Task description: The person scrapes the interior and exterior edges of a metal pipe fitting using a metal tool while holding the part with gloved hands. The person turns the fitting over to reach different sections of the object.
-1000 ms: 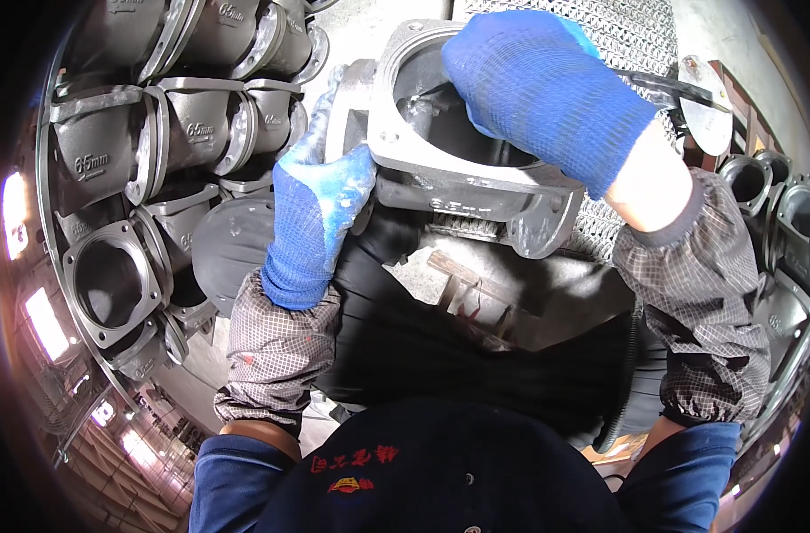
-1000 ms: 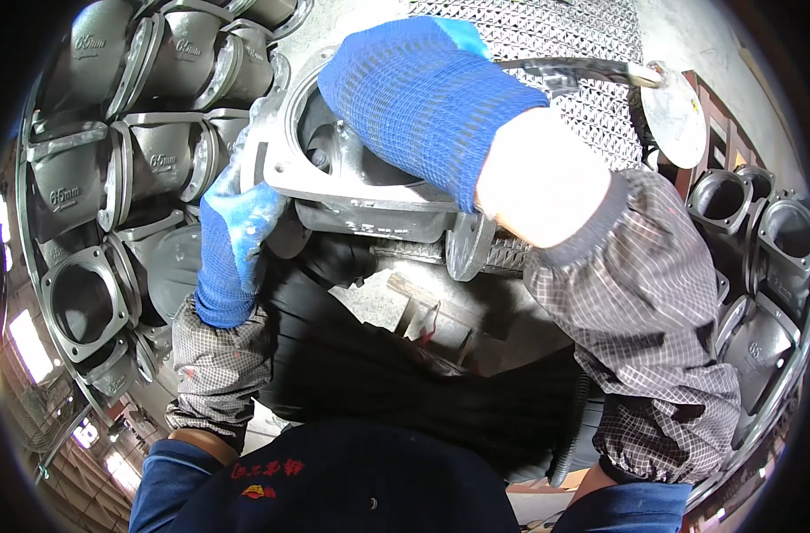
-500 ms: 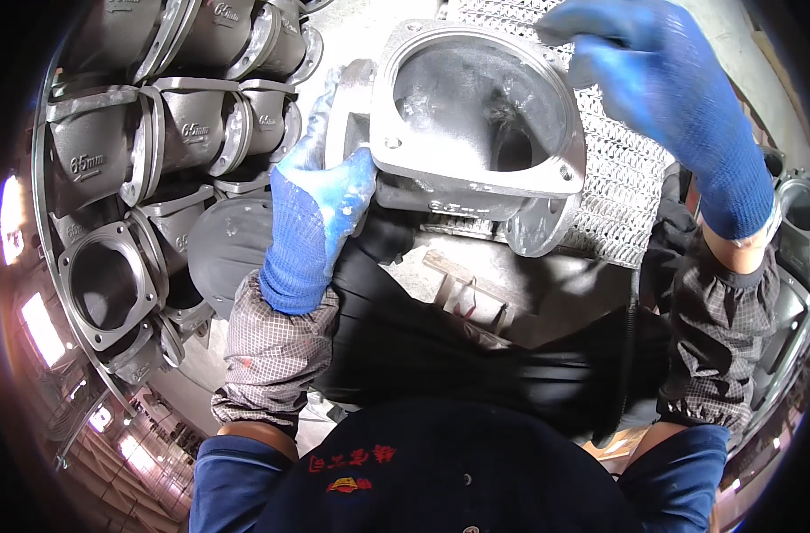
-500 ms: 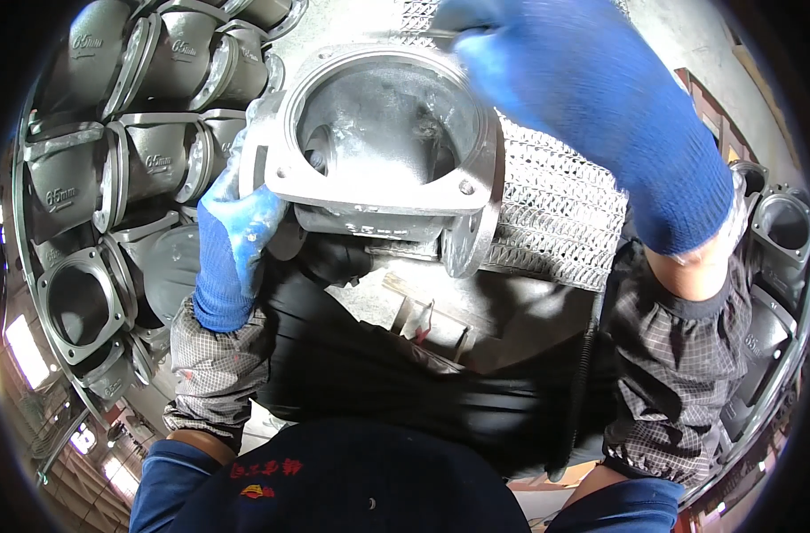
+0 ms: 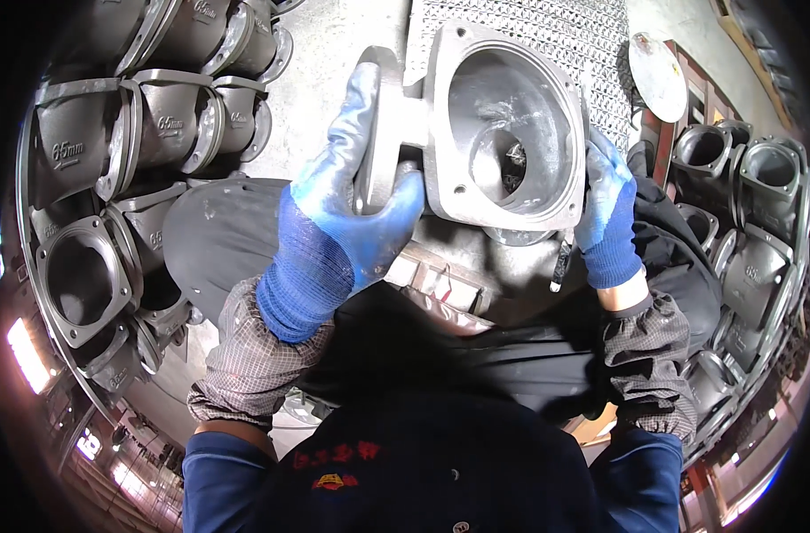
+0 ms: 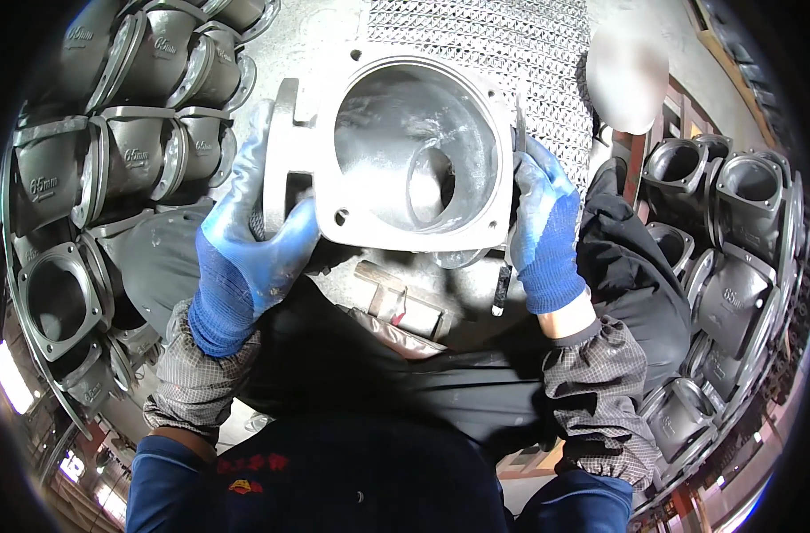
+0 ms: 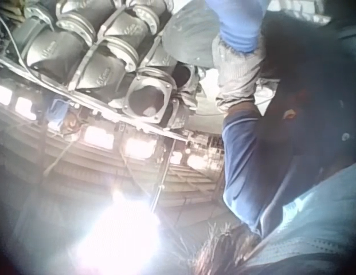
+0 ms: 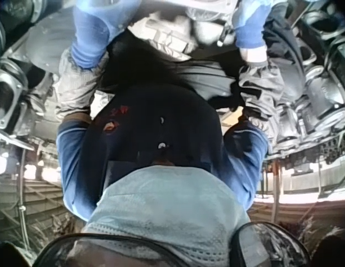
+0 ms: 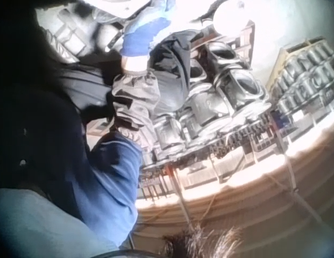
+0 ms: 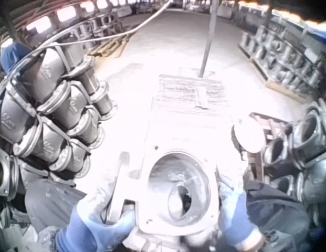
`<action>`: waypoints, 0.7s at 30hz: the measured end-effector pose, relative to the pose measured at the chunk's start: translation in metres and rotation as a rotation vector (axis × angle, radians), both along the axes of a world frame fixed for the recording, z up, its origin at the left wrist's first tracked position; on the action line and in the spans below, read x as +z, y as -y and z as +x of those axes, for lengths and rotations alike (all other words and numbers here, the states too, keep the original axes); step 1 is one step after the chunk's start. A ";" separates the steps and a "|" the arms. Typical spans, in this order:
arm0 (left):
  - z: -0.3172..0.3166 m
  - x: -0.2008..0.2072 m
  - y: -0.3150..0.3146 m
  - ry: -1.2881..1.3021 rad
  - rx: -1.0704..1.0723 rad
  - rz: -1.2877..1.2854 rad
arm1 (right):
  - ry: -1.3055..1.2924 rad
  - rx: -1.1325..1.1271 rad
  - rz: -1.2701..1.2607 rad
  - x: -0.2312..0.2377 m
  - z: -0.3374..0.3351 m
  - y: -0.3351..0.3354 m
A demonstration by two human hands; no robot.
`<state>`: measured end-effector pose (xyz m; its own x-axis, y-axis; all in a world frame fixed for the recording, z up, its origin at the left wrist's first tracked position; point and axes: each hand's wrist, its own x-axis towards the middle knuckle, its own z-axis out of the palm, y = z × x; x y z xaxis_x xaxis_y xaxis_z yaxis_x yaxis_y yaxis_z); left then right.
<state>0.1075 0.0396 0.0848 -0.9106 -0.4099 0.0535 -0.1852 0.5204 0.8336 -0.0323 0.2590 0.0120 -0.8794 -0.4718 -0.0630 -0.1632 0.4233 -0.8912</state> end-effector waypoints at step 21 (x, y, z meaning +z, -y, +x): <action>-0.030 -0.002 -0.005 0.031 0.214 0.300 | -0.135 -0.024 0.192 -0.016 0.047 -0.044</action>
